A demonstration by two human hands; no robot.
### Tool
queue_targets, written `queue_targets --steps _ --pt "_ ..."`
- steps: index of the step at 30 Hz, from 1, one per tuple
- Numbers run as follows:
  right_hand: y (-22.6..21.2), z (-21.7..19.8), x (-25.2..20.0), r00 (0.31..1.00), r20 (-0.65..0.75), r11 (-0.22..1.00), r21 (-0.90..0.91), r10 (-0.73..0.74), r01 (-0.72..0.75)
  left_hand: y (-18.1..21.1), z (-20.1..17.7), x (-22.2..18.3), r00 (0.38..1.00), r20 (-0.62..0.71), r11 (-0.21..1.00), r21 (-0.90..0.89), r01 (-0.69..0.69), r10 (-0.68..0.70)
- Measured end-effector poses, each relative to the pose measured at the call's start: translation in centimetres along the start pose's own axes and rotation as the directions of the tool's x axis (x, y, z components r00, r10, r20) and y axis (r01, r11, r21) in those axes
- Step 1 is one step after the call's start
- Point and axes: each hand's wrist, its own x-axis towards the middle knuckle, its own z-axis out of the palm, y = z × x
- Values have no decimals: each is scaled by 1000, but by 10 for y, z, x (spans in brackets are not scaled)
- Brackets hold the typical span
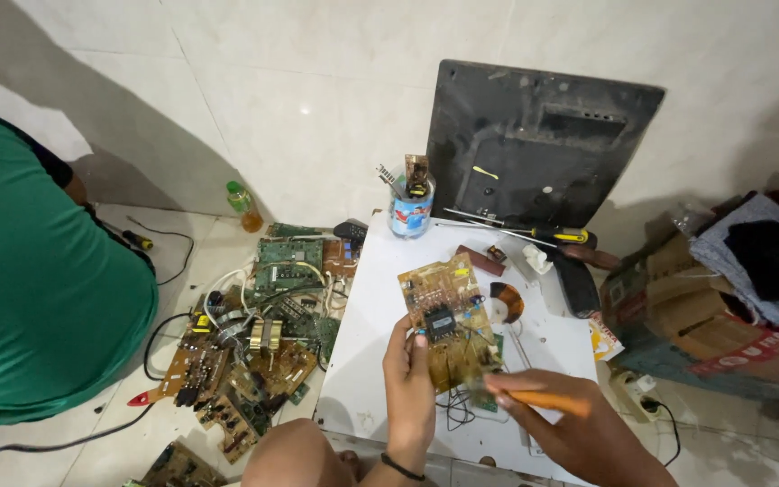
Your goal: Soldering a component onto a circuit board and then cleaning the board with a brush.
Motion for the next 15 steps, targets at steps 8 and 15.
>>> queue_targets --steps 8,15 --pt "-6 -2 1 995 54 995 -63 -79 83 2 -2 -2 995 -10 992 87 -94 95" --pt "7 -5 3 983 -139 986 -135 -121 102 6 -1 -2 999 -8 999 7 -37 37"
